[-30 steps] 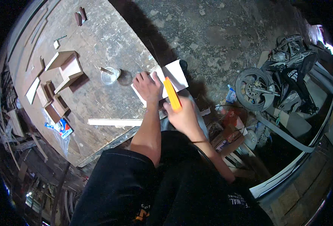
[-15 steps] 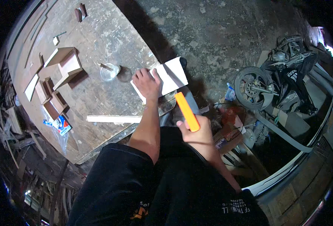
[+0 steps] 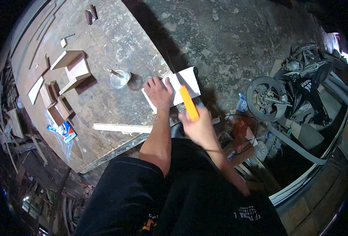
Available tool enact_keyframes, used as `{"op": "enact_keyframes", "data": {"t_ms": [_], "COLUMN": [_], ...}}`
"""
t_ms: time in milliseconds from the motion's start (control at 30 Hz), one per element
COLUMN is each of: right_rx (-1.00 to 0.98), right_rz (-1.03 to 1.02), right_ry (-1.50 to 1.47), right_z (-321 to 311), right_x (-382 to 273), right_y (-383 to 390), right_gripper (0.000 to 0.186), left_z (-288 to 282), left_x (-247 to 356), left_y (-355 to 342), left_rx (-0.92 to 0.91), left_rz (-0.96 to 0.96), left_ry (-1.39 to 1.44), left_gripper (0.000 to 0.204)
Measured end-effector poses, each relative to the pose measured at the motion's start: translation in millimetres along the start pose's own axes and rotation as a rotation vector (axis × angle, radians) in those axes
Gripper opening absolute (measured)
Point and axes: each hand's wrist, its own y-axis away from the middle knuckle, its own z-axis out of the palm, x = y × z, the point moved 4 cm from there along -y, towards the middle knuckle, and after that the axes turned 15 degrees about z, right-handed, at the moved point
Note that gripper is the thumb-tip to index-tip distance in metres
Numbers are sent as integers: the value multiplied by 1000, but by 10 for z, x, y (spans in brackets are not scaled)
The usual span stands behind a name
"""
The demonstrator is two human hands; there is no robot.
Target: The person aligns wooden pieces on a workbench, marks a line on a wooden board using a pencil and a hand saw, and cuts the board with the hand saw.
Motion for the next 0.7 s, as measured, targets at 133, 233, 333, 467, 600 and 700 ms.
{"op": "enact_keyframes", "data": {"t_ms": [133,233,333,467,600,700], "right_rx": [13,-28,-1,-37,-101,-87], "right_rz": [38,34,8,-145,-20,-58], "right_ry": [-45,-104,-99,-11,-53,-42], "right_z": [121,82,-132,-169,-163,-93], "right_x": [43,45,7,-32,-125,-85], "right_y": [-426,-88,161,61,-50,-28], "right_gripper": [21,24,23,28,26,26], "left_z": [44,24,29,39,11,-14], "left_x": [40,25,30,0,-25,10], "left_y": [45,75,-95,83,89,110], "left_rx": [-1,-54,12,-21,-1,16], "left_rz": [25,0,14,4,-14,-96], "left_ry": [6,20,24,42,54,57], "left_gripper": [28,28,28,28,28,27]}}
